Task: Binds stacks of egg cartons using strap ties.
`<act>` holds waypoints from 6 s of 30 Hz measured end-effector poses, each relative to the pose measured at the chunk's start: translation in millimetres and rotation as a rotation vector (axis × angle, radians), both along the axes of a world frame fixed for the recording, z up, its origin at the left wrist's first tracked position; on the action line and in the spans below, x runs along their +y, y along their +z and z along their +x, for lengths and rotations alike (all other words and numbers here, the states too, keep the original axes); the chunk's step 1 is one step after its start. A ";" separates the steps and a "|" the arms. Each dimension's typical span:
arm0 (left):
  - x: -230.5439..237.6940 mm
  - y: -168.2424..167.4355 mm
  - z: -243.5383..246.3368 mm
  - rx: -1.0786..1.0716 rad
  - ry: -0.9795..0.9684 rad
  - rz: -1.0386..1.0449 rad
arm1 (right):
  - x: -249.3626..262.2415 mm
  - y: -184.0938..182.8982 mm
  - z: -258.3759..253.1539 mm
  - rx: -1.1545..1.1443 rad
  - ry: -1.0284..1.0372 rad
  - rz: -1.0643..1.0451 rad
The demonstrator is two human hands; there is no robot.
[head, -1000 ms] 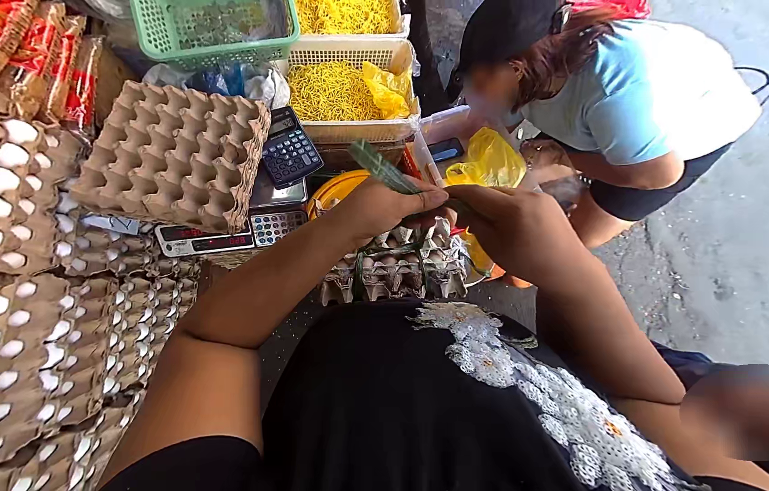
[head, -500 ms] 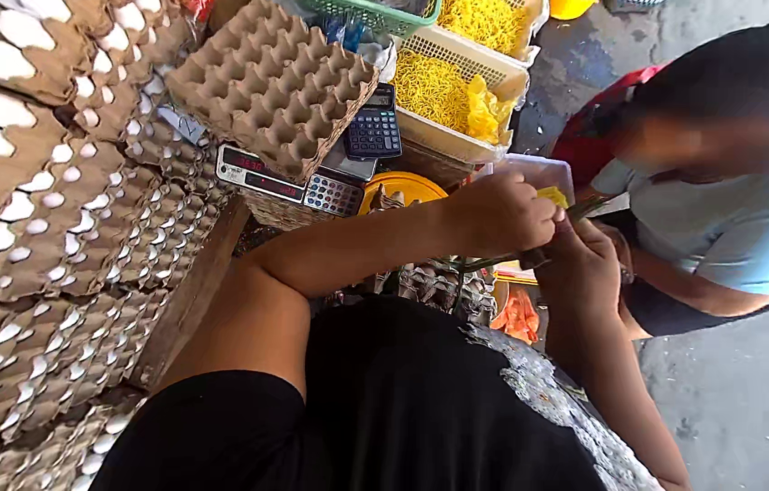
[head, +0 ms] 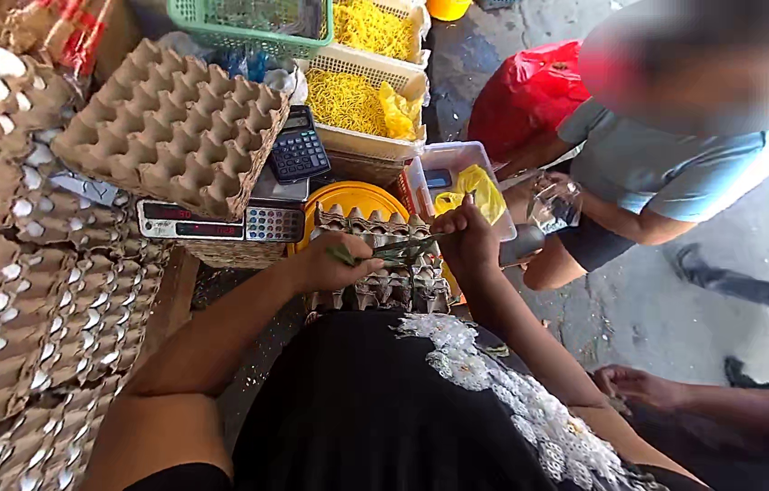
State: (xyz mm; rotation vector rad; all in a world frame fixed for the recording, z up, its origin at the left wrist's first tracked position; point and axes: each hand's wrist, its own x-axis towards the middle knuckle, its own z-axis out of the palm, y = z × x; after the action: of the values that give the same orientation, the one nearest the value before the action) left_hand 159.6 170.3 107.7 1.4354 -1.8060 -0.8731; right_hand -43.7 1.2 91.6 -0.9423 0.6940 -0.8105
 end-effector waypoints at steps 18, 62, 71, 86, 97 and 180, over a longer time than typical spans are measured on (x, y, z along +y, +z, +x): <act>-59.0 28.3 -67.0 0.136 0.302 0.016 | 11.3 40.5 -11.0 0.326 0.047 -1.174; -45.1 22.8 -24.2 -0.585 0.009 -0.886 | -13.4 36.6 -15.7 0.271 0.636 -0.948; -33.8 28.8 -26.9 -0.719 0.114 -0.609 | -1.0 59.6 -20.4 0.596 0.656 -1.444; 8.2 -23.5 -14.0 -0.204 0.363 -0.138 | 7.6 -20.3 -51.5 0.617 0.688 -1.179; -31.2 -2.3 -40.5 0.861 0.200 0.095 | 10.6 30.7 -45.4 0.536 0.492 -0.941; -21.5 24.4 -31.5 0.069 -0.069 -0.292 | 38.5 11.8 -13.3 -0.043 0.546 -0.257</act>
State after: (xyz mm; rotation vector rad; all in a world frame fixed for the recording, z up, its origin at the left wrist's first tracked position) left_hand 128.1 148.9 132.1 1.1512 -1.8524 -0.6518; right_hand -57.0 39.7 103.4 -1.2698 0.2697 -0.4348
